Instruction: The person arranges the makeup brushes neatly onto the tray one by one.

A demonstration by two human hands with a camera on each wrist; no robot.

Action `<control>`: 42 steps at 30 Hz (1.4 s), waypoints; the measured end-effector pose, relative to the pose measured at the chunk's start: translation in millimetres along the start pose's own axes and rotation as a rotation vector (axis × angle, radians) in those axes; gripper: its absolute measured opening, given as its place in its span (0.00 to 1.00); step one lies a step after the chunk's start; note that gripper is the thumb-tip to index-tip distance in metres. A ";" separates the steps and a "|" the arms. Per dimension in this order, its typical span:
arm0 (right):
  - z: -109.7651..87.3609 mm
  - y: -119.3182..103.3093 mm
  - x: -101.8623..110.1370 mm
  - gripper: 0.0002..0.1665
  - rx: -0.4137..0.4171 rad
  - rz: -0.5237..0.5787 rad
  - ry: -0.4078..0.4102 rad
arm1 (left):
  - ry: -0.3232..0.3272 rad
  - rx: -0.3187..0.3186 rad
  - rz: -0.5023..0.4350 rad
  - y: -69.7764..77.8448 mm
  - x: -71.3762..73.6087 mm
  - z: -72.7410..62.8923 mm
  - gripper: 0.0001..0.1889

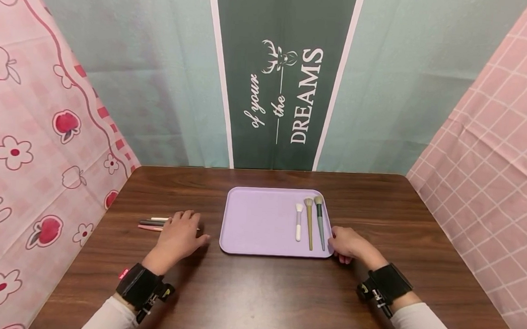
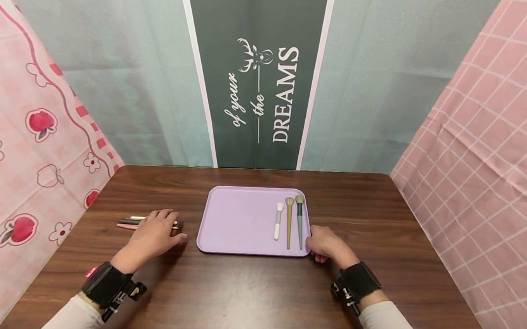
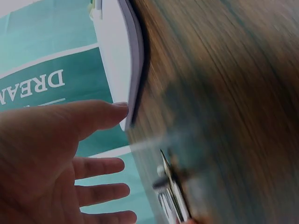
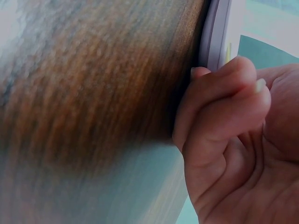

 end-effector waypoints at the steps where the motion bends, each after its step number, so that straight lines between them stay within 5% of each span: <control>1: -0.2 -0.1 0.3 0.05 0.001 -0.001 0.001 | -0.002 0.004 -0.002 -2.1 0.1 -0.6 0.33; 42: 0.7 -0.6 -1.3 0.06 0.005 0.005 0.002 | 0.048 0.054 0.002 -68.9 12.3 -23.4 0.24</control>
Point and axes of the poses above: each hand's wrist, its own z-axis towards the middle knuckle, its own x-axis out of the back of the hand, y = z × x, the point moved 9 cm from there along z, towards the middle knuckle, and after that the axes turned 14 degrees about y, right-handed, at the moved point
